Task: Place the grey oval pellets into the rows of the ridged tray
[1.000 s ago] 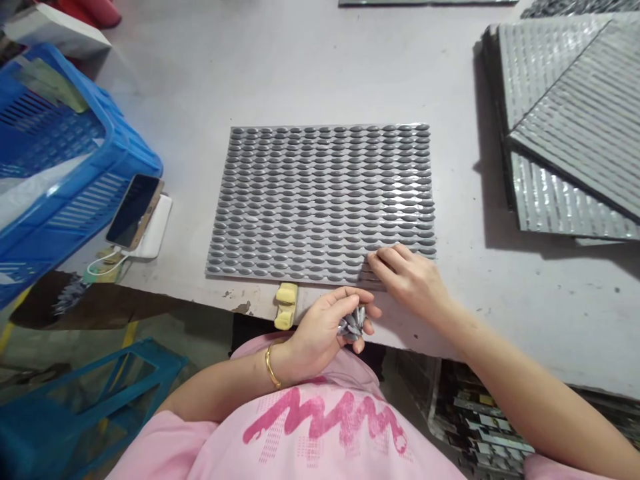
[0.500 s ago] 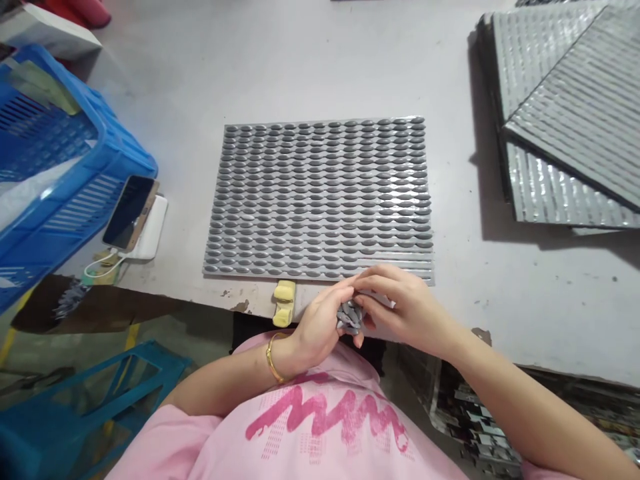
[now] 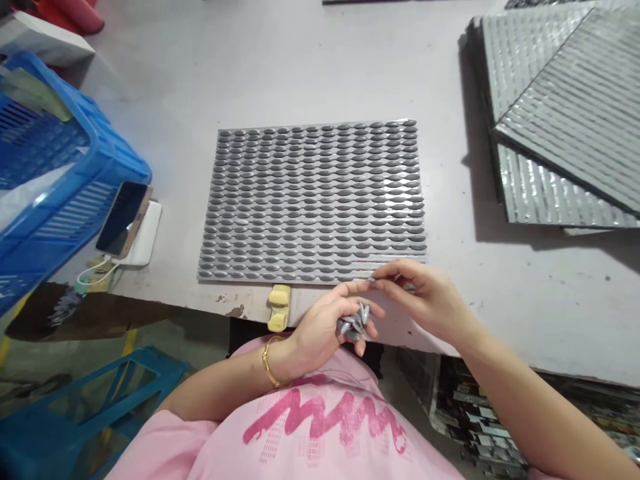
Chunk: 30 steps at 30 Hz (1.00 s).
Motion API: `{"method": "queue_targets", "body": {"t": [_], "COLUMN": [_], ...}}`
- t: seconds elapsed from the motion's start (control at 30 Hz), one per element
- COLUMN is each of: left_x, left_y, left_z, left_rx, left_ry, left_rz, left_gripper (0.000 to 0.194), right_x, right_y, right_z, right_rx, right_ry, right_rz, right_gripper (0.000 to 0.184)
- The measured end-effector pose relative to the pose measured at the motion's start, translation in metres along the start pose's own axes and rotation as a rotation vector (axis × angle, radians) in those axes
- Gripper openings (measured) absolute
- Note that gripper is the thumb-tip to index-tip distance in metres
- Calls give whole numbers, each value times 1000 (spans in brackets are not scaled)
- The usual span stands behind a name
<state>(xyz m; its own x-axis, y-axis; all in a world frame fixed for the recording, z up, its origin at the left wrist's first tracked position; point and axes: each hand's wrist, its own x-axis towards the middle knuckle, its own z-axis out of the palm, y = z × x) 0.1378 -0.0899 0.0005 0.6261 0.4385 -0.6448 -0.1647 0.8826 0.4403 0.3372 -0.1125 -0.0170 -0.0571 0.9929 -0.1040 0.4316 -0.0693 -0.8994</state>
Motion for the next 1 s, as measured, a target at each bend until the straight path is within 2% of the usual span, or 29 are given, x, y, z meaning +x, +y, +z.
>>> {"method": "queue_targets", "body": {"t": [0.07, 0.1, 0.23, 0.43, 0.6, 0.73, 0.83, 0.93, 1.0], "left_x": [-3, -3, -1, 4, 7, 8, 9, 11, 12], "left_y": [4, 4, 2, -2, 2, 4, 4, 1, 0], "left_z": [1, 1, 0, -3, -1, 1, 0, 0, 1], "left_rx": [-19, -22, -43, -126, -222, -295, -312, -317, -311], "left_ry": [52, 68, 50, 68, 59, 79, 79, 67, 60], "left_rz": [-21, -31, -54, 6, -71, -122, -137, -118, -92], "left_gripper": [33, 30, 23, 29, 31, 34, 34, 31, 28], "right_x": [4, 7, 17, 15, 16, 18, 14, 6, 1], "right_y": [12, 18, 32, 32, 34, 28, 13, -4, -10], "right_z": [-4, -5, -5, -9, -14, -12, -8, -3, 0], "right_rx": [-247, -347, -604, -802, -907, -853, -610, -357, -290], "right_ry": [198, 234, 167, 64, 78, 118, 125, -14, -90], "right_rz": [-173, -256, -473, -519, -565, -575, -513, -396, -334], "right_gripper": [9, 11, 24, 31, 28, 26, 26, 25, 21]}}
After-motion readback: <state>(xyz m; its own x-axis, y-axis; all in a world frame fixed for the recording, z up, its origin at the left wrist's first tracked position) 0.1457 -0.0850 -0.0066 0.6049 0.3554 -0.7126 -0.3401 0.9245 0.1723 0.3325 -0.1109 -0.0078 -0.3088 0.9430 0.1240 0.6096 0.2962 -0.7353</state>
